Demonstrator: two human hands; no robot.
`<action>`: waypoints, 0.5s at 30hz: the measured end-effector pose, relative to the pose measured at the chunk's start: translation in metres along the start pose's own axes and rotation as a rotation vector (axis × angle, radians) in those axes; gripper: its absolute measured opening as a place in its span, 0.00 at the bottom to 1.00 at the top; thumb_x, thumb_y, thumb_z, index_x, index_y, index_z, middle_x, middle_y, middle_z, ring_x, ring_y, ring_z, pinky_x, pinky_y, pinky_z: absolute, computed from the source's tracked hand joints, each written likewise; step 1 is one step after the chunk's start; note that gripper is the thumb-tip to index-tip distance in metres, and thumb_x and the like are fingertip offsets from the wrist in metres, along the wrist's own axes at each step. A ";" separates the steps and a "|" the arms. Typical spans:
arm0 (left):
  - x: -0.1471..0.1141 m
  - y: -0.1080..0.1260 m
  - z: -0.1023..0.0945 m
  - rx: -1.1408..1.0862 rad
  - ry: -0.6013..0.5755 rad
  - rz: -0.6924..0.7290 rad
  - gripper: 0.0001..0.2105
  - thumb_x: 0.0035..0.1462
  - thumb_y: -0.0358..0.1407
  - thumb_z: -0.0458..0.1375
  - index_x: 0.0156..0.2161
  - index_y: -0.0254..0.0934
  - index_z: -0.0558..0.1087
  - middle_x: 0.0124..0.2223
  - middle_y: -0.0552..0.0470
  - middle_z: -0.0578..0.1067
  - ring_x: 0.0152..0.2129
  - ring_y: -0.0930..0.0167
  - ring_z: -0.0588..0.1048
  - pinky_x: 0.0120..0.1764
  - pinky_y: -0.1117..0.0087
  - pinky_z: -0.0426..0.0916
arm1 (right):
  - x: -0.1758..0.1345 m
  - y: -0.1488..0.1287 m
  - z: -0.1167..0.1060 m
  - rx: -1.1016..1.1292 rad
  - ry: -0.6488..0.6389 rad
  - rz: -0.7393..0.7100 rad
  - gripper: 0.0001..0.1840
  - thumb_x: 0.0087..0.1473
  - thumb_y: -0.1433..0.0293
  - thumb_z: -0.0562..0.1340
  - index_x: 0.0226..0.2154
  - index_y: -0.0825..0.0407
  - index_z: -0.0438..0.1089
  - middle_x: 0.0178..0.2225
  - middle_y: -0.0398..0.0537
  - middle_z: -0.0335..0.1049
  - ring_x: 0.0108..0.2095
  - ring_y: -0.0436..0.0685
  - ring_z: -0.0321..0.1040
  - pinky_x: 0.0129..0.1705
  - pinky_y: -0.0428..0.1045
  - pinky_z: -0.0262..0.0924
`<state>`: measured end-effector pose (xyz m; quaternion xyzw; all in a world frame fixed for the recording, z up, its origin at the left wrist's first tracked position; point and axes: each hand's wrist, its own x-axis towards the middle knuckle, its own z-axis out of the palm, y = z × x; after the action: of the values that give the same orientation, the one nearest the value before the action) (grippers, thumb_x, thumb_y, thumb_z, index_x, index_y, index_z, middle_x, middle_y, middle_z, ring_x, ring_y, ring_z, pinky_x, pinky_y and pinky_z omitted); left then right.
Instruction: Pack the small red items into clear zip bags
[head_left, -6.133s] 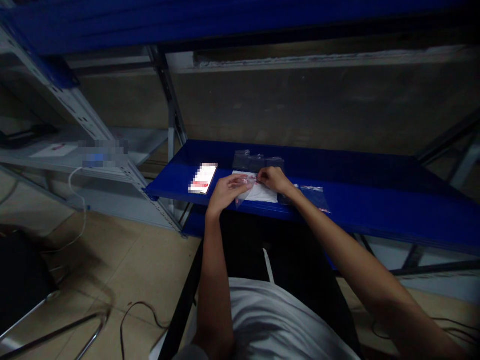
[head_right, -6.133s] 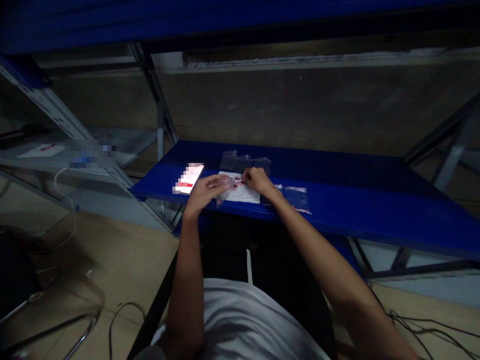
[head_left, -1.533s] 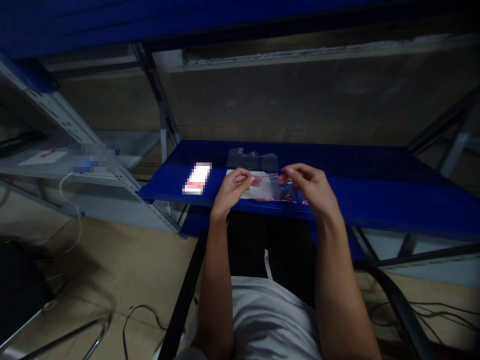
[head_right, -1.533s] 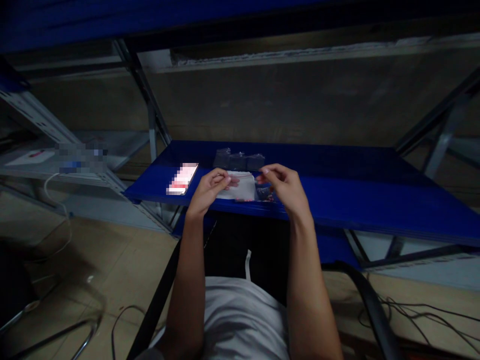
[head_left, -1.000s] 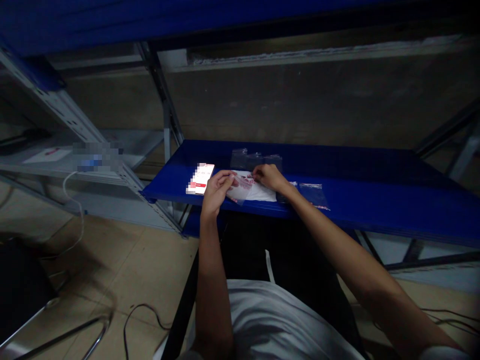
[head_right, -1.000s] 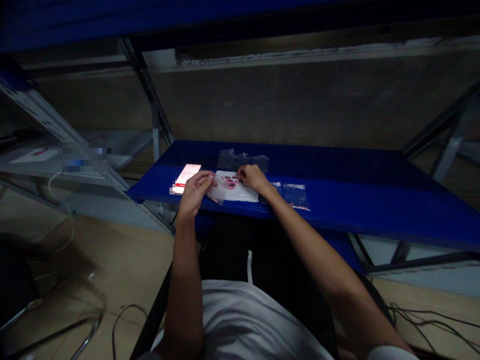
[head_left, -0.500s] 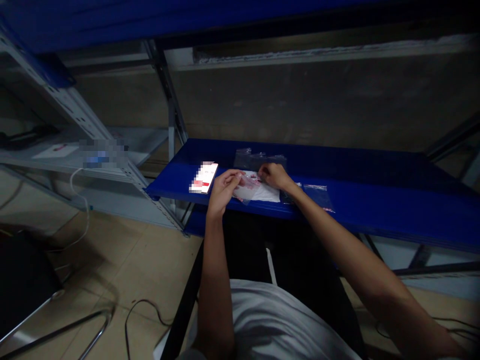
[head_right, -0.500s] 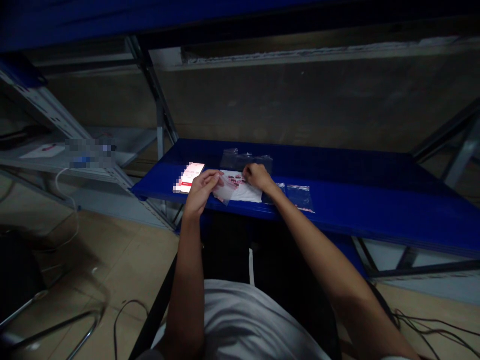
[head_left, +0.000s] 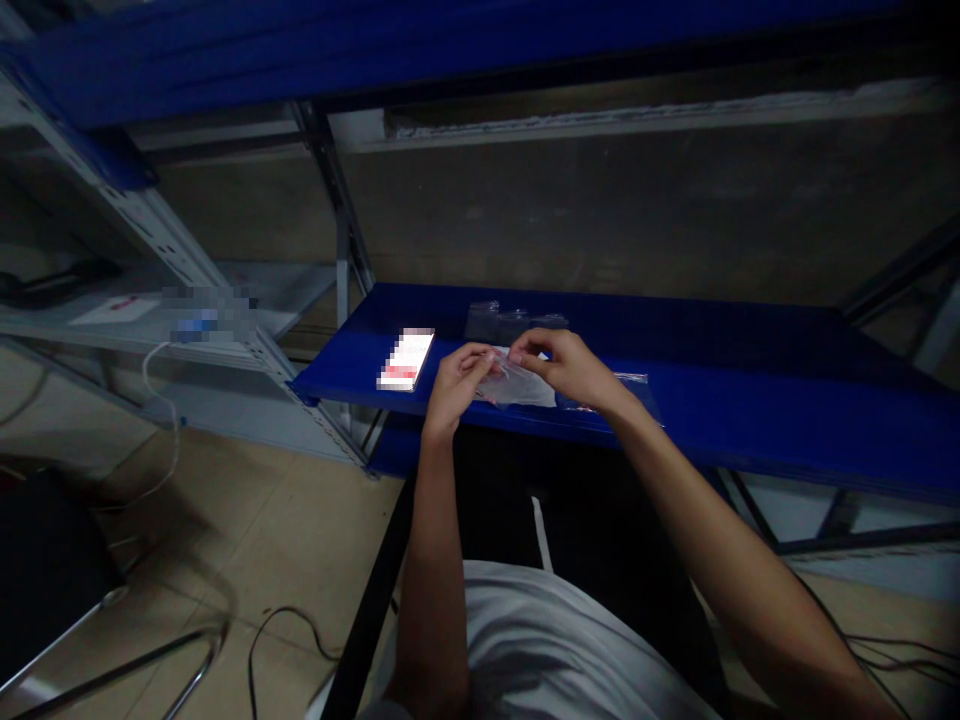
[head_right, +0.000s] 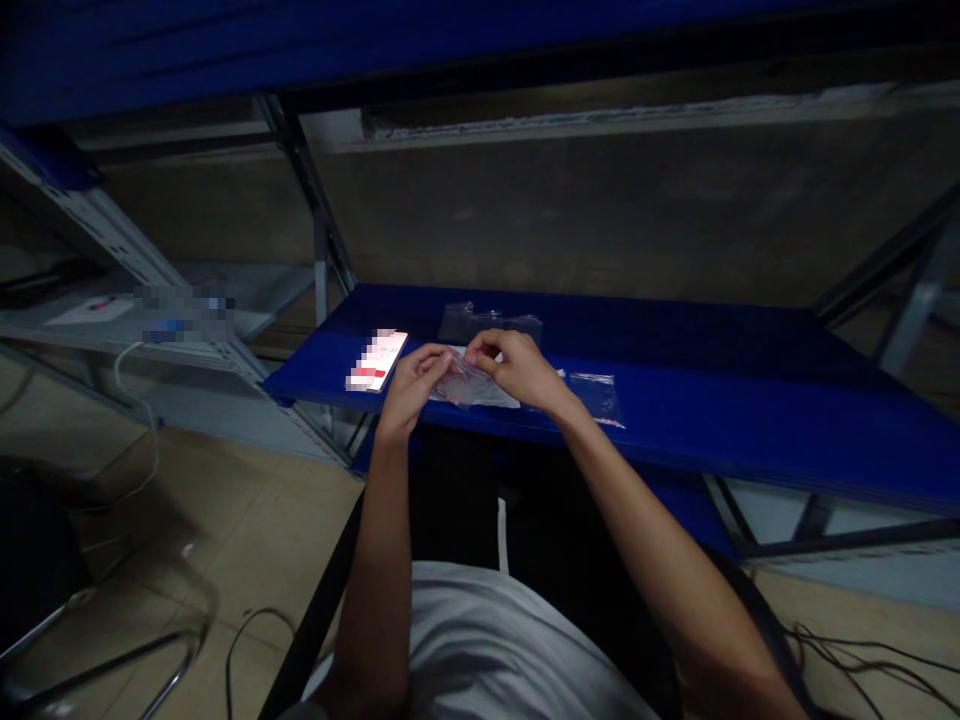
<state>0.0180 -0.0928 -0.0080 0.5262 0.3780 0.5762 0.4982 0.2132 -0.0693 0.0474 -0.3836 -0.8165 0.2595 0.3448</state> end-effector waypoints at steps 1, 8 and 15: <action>0.000 0.000 0.002 0.002 0.000 0.004 0.15 0.58 0.46 0.67 0.42 0.37 0.79 0.35 0.48 0.81 0.33 0.67 0.80 0.26 0.75 0.72 | 0.000 -0.001 -0.001 -0.015 -0.013 -0.005 0.09 0.58 0.64 0.63 0.34 0.52 0.78 0.35 0.50 0.79 0.36 0.58 0.72 0.39 0.51 0.59; 0.001 0.000 0.011 -0.027 -0.015 0.019 0.13 0.60 0.45 0.67 0.41 0.36 0.78 0.37 0.48 0.82 0.34 0.68 0.80 0.35 0.72 0.74 | -0.001 -0.003 -0.012 -0.047 -0.080 -0.032 0.14 0.62 0.61 0.62 0.36 0.51 0.82 0.36 0.51 0.80 0.39 0.60 0.74 0.42 0.52 0.61; 0.003 -0.003 0.015 -0.057 0.003 0.031 0.13 0.60 0.45 0.67 0.42 0.37 0.78 0.35 0.50 0.81 0.35 0.68 0.81 0.41 0.70 0.73 | -0.020 -0.007 -0.012 0.114 0.034 0.038 0.18 0.62 0.54 0.63 0.39 0.50 0.81 0.39 0.50 0.81 0.40 0.60 0.75 0.43 0.52 0.64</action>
<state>0.0339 -0.0902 -0.0081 0.5165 0.3541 0.5953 0.5034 0.2285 -0.0872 0.0523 -0.3832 -0.7869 0.3057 0.3748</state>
